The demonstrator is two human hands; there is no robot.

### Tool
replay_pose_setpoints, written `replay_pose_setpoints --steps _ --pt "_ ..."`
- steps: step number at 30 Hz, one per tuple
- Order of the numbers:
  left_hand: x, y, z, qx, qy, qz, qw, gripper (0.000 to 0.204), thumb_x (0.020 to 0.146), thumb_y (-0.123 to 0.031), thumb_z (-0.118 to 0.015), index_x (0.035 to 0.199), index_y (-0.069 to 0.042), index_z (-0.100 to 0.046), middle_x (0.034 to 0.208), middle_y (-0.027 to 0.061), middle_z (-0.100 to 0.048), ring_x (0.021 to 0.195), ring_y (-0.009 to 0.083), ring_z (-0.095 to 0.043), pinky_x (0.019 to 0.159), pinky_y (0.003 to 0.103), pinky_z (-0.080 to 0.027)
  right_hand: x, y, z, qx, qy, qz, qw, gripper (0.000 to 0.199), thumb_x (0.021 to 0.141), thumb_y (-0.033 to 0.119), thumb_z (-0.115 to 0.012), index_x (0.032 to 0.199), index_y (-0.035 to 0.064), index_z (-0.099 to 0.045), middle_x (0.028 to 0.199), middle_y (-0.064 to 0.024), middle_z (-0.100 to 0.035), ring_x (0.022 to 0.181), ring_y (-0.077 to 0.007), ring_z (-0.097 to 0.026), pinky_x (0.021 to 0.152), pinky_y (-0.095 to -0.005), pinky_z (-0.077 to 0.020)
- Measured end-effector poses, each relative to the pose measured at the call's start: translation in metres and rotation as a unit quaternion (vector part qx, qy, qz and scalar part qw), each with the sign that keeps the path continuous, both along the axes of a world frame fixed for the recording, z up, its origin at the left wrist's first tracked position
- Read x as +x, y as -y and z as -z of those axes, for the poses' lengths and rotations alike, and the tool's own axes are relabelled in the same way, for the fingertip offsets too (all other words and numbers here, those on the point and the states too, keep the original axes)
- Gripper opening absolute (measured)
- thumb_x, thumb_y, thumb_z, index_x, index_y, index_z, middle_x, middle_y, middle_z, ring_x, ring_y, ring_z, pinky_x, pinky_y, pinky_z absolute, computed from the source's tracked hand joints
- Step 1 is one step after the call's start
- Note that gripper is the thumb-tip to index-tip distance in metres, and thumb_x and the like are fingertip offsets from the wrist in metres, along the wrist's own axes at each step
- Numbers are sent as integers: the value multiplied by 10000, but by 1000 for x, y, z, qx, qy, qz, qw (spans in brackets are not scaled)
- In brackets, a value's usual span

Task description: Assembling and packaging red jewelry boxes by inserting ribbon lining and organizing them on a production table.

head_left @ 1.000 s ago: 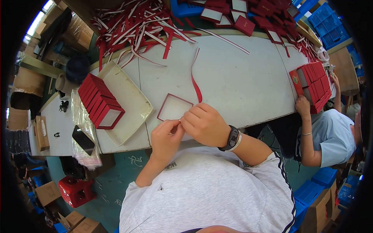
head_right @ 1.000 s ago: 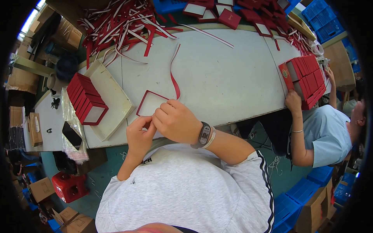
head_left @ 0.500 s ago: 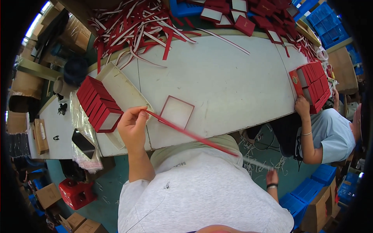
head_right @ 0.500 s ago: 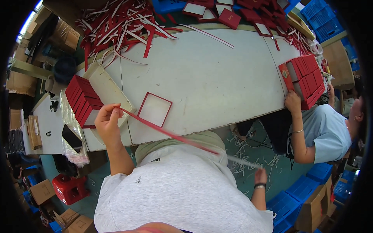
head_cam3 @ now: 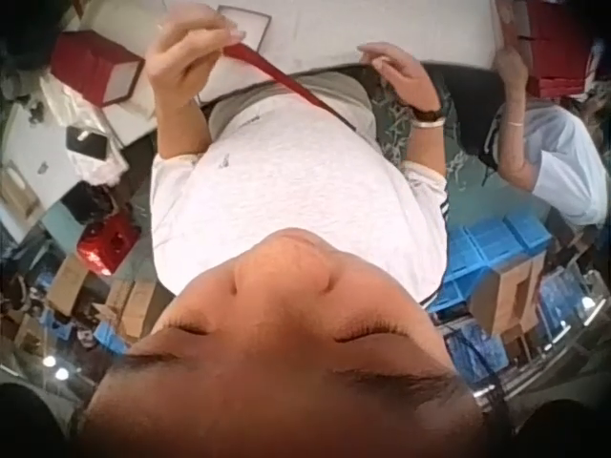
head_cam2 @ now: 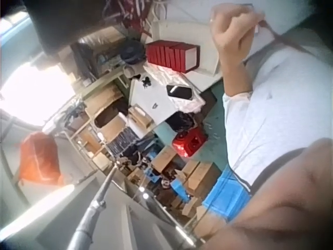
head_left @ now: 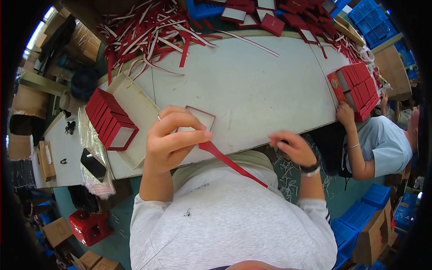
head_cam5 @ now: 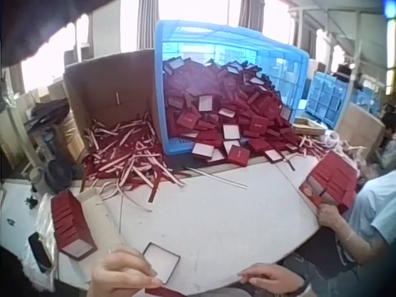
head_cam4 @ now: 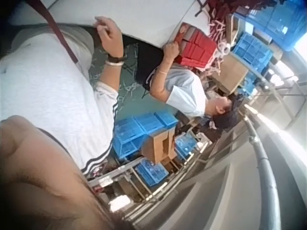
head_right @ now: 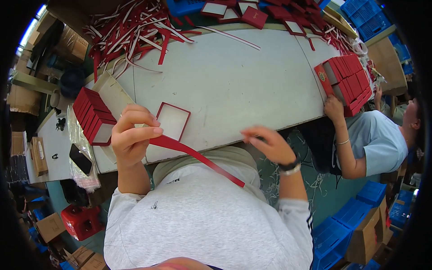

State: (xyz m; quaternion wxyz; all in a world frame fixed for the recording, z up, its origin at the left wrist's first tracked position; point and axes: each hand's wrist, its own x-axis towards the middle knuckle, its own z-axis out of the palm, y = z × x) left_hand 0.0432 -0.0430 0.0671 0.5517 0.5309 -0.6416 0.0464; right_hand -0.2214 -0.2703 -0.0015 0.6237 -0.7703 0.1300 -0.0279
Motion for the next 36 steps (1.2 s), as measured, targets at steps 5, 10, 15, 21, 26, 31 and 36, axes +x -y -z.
replay_pose_setpoints --steps 5,10,15,21,26,31,36 --pt "-11 7 -20 4 53 -22 998 286 631 1 -665 897 -93 -714 873 40 -622 778 204 -568 677 303 -441 137 -37 -83 -3 218 -272 937 281 883 183 -633 1068 -26 -593 1006 -93 -626 942 -189 -586 849 -306 -448" --pt "-30 13 14 -43 -218 -203 954 154 826 -38 -640 976 -59 -666 866 73 -589 764 222 -575 667 313 -474 142 -41 -86 127 95 -227 961 213 894 160 -626 991 -29 -611 928 -95 -634 853 -160 -594 779 -279 -461" --pt "-36 14 85 378 -61 -256 888 233 792 -67 -700 999 -14 -608 835 42 -587 768 148 -554 667 261 -442 68 14 -134 122 420 43 898 171 938 132 -515 941 -4 -618 800 -91 -579 648 -158 -510 630 -292 -406" --pt "-32 1 96 157 -365 -138 907 196 789 -98 -713 953 -41 -621 919 75 -616 857 203 -581 738 316 -467 -65 68 -206 21 546 -123 828 74 856 245 -664 803 256 -714 870 68 -661 741 -49 -577 747 -185 -426" --pt "-31 -11 82 -112 -692 167 693 280 863 -117 -660 1128 -106 -569 1205 41 -582 1123 212 -553 906 368 -474 -39 47 -190 -75 365 -301 877 183 899 233 -632 1049 300 -714 942 17 -653 839 -100 -582 764 -227 -472" --pt "-43 -8 77 -99 -668 194 712 358 867 -120 -649 1206 -112 -534 1203 47 -585 1129 210 -552 920 371 -466 4 -6 -141 -57 333 -158 928 302 871 131 -650 1170 171 -649 794 -18 -644 637 -146 -559 617 -275 -472" --pt "-69 -7 68 -100 -658 184 723 342 891 -103 -613 1221 -110 -523 1193 49 -589 1139 224 -547 940 396 -461 45 -46 -121 -93 128 -106 982 264 775 -11 -700 1031 9 -637 713 -70 -624 624 -142 -569 547 -263 -433"
